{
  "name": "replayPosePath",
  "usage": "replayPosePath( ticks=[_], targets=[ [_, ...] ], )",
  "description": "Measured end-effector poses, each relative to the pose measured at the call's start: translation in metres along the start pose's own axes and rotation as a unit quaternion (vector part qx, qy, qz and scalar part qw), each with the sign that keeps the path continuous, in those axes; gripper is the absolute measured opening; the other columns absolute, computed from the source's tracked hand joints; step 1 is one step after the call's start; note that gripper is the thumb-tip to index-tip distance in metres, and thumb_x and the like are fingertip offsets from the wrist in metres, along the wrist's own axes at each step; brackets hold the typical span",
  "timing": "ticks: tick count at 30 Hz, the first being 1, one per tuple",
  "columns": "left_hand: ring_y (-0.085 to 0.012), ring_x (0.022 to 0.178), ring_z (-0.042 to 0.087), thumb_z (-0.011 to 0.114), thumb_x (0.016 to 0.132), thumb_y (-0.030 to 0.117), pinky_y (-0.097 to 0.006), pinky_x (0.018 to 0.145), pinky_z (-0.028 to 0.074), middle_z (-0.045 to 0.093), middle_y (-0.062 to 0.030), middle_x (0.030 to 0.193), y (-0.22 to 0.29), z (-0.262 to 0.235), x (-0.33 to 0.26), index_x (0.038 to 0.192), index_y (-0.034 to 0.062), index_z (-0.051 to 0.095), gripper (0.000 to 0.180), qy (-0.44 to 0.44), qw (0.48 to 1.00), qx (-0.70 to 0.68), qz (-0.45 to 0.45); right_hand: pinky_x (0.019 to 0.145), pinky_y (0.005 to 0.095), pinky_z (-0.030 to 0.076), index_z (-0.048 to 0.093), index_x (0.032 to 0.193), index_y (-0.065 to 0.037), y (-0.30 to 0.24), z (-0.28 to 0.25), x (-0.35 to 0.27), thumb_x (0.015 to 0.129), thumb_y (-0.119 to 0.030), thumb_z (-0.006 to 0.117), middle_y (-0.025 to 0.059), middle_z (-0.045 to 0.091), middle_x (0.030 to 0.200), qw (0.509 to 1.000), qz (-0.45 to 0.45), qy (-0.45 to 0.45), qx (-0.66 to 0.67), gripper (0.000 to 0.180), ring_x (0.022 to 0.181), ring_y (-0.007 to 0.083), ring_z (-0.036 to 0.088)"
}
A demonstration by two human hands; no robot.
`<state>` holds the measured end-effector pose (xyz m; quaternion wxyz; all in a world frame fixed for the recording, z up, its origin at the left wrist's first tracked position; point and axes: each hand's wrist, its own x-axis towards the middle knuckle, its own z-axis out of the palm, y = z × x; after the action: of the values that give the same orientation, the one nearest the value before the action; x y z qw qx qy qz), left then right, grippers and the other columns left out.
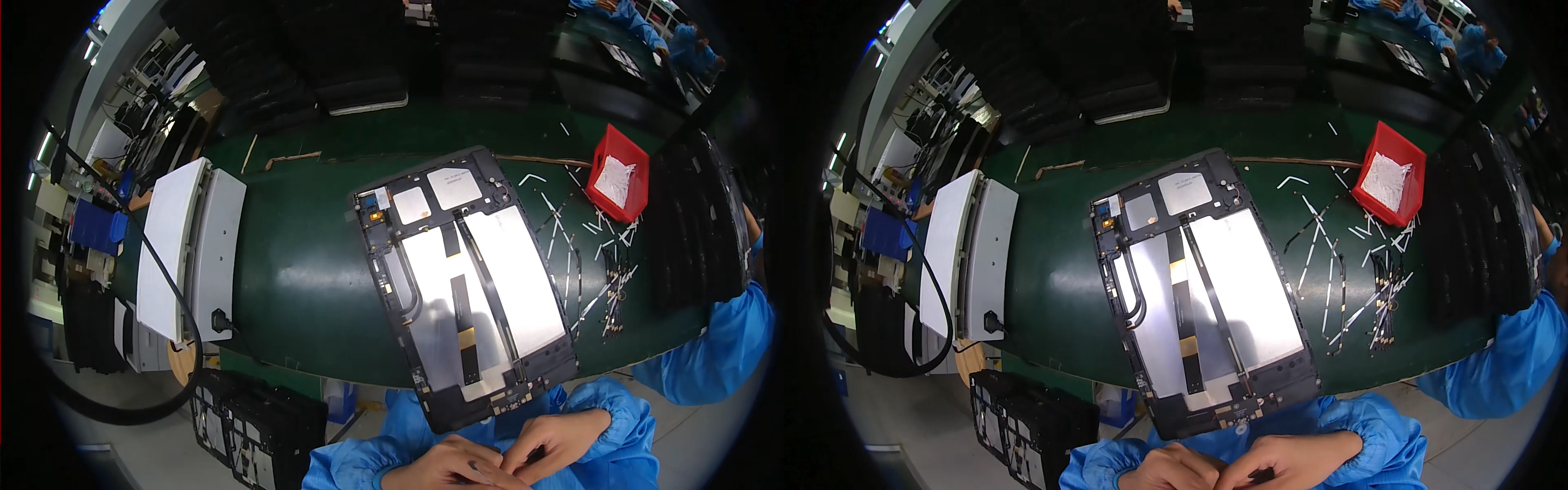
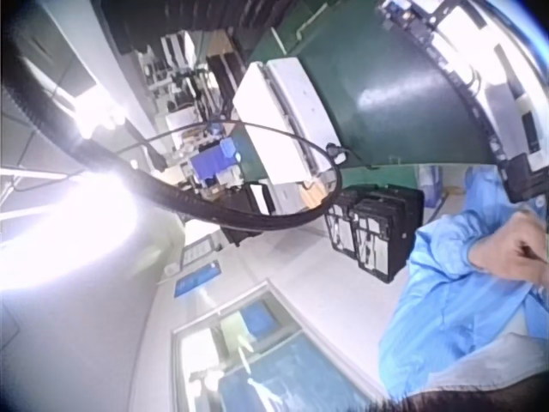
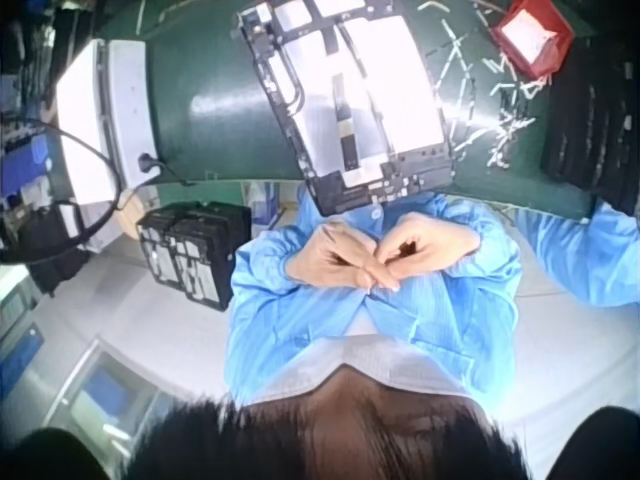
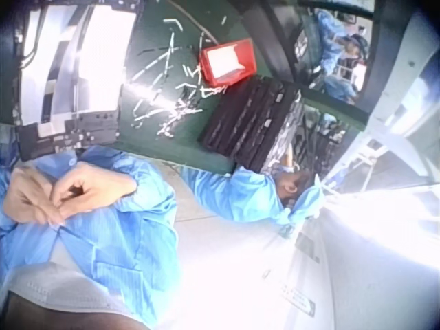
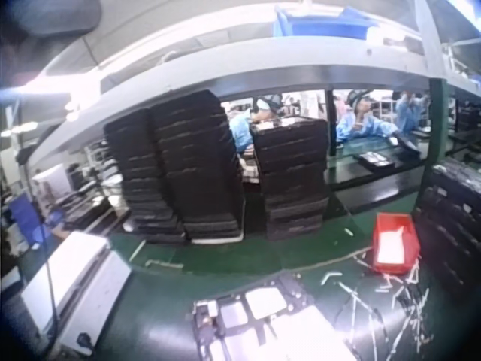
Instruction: The person assembles electronic device chassis by peeling adhesive backing from flexible strips, attaching the strips onto the chassis, pressing them in place, and stacking the assembled chassis.
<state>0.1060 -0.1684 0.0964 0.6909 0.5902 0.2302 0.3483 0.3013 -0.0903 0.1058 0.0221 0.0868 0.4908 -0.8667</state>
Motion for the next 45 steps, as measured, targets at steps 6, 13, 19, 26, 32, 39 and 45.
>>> replayPosePath(
  ticks=[6,13,19,26,32,39,45],
  targets=[
    [-0.013,0.054,0.057,0.067,0.084,0.023,-0.025,0.047,0.04,0.063,-0.0059,0.065,0.003,-0.003,-0.001,0.096,0.0031,0.071,0.023,0.017,0.998,-0.045,0.04,0.052,0.0254,0.043,0.065,0.093,0.003,0.002,0.005,0.005,0.084,-0.008,0.065,0.0096,0.064,0.071,1.0,-0.02,0.004,-0.017,0.014,0.06,0.0115,0.056],
    [-0.0088,0.052,0.05,0.058,0.09,0.034,-0.024,0.046,0.036,0.059,-0.0047,0.064,0.0,0.016,-0.027,0.106,-0.0047,0.063,0.042,0.318,0.938,-0.134,0.028,0.067,0.024,0.05,0.066,0.098,0.008,-0.016,-0.006,-0.011,0.081,0.002,0.066,0.0173,0.068,0.09,0.984,-0.148,0.09,-0.038,0.018,0.078,0.021,0.066],
    [-0.0189,0.097,0.05,0.054,0.09,0.036,-0.029,0.077,0.038,0.043,-0.0177,0.124,-0.004,0.011,-0.054,0.119,-0.0068,0.053,0.052,0.446,0.894,0.008,-0.026,0.057,0.0234,0.048,0.069,0.087,0.007,-0.038,-0.01,0.005,0.071,0.005,0.074,0.0172,0.067,0.08,0.911,-0.199,0.331,-0.145,0.017,0.065,0.0195,0.065],
    [-0.0317,0.133,0.024,0.057,0.086,0.043,-0.043,0.106,0.018,0.027,-0.0211,0.141,0.003,0.007,-0.043,0.132,-0.0078,0.042,0.07,0.408,0.91,-0.019,-0.068,0.052,0.0248,0.045,0.07,0.088,0.002,-0.033,-0.008,0.037,0.073,-0.001,0.075,0.0125,0.065,0.077,0.856,-0.207,0.383,-0.278,0.017,0.06,0.018,0.062],
    [-0.0308,0.134,0.023,0.054,0.09,0.036,-0.043,0.105,0.021,0.026,-0.0208,0.142,-0.009,-0.016,-0.055,0.112,-0.007,0.058,0.049,0.375,0.918,-0.124,-0.032,0.052,0.0279,0.047,0.067,0.088,0.002,-0.026,-0.004,0.045,0.073,-0.001,0.074,0.0106,0.061,0.076,0.84,-0.192,0.396,-0.316,0.017,0.061,0.0197,0.062],
    [-0.0227,0.107,0.044,0.055,0.089,0.015,-0.034,0.094,0.03,0.045,-0.0154,0.118,-0.017,-0.025,-0.037,0.085,-0.0004,0.058,0.016,0.44,0.896,-0.054,-0.002,0.051,0.0296,0.047,0.066,0.079,0.001,-0.035,0.005,0.065,0.072,-0.003,0.071,0.0125,0.064,0.076,0.808,-0.141,0.377,-0.431,0.009,0.057,0.0234,0.06],
    [-0.0161,0.085,0.047,0.055,0.084,0.003,-0.027,0.078,0.039,0.048,-0.0105,0.097,-0.023,-0.034,-0.022,0.093,-0.0007,0.052,0.01,0.464,0.885,0.027,0.016,0.051,0.0303,0.046,0.059,0.078,-0.001,-0.041,0.015,0.079,0.07,-0.005,0.07,0.01,0.056,0.075,0.729,-0.054,0.412,-0.544,0.014,0.061,0.0255,0.058]
  ],
)
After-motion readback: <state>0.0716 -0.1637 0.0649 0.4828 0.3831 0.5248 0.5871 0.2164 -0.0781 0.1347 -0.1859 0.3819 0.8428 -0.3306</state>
